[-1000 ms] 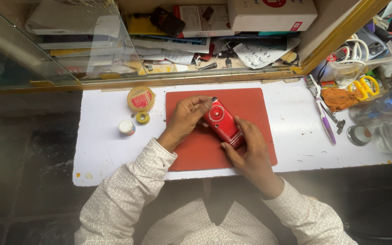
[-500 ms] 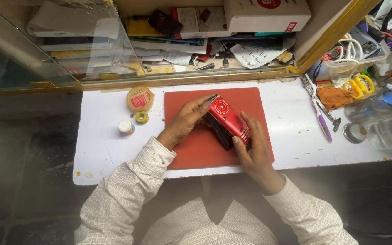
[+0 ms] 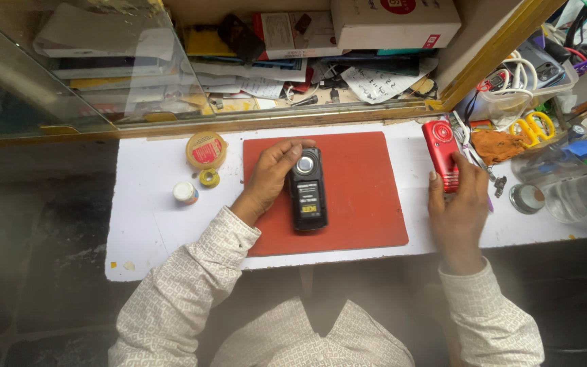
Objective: The person places a red mat on the workbench, sets a mobile phone on it, and uses a screwdriver to remove screws from the phone's back. They pry open the back cover, separate the keypad and front housing, and use tweezers to work on the exposed internal components.
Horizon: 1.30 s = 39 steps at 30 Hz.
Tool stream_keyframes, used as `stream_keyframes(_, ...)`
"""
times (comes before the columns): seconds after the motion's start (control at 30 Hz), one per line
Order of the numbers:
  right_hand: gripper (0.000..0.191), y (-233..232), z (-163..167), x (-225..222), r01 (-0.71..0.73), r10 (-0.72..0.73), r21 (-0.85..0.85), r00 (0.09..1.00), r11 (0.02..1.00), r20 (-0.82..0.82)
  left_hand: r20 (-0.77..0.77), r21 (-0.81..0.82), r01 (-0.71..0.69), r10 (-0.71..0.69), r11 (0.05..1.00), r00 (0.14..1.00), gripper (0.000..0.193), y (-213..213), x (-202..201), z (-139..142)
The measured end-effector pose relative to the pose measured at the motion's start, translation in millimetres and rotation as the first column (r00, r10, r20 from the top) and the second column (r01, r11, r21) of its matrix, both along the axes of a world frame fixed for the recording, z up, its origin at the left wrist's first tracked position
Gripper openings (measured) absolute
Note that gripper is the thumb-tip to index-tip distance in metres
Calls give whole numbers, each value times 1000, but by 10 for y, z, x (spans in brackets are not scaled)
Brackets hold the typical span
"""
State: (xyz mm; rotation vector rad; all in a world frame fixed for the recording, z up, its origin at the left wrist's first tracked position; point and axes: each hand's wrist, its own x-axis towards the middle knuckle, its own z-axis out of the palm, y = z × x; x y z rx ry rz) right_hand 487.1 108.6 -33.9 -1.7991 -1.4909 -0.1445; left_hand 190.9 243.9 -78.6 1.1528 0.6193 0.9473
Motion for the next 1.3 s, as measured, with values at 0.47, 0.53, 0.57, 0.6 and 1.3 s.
stream_keyframes(0.47, 59, -23, -216, 8, 105, -82, -113, 978, 988, 191, -118, 141, -85, 101, 986, 988, 30, -39, 7, 25)
stream_keyframes(0.53, 58, -21, -213, -5, 102, -80, -111, 979, 989, 188, -159, 168, -96, 123, 981, 980, 31, -58, 2, 42)
stream_keyframes(0.57, 57, -19, -210, -10, 100, -78, -109, 979, 989, 191, -178, 181, -103, 135, 978, 975, 32, -69, -1, 54)
stream_keyframes(0.6, 57, -17, -206, -13, 98, -76, -107, 978, 989, 194, -186, 192, -101, 137, 976, 973, 33, -77, -2, 66)
stream_keyframes(1.3, 49, -17, -269, 13, 79, -70, -44, 981, 996, 182, -140, 129, -77, 95, 989, 986, 33, -78, -28, 106)
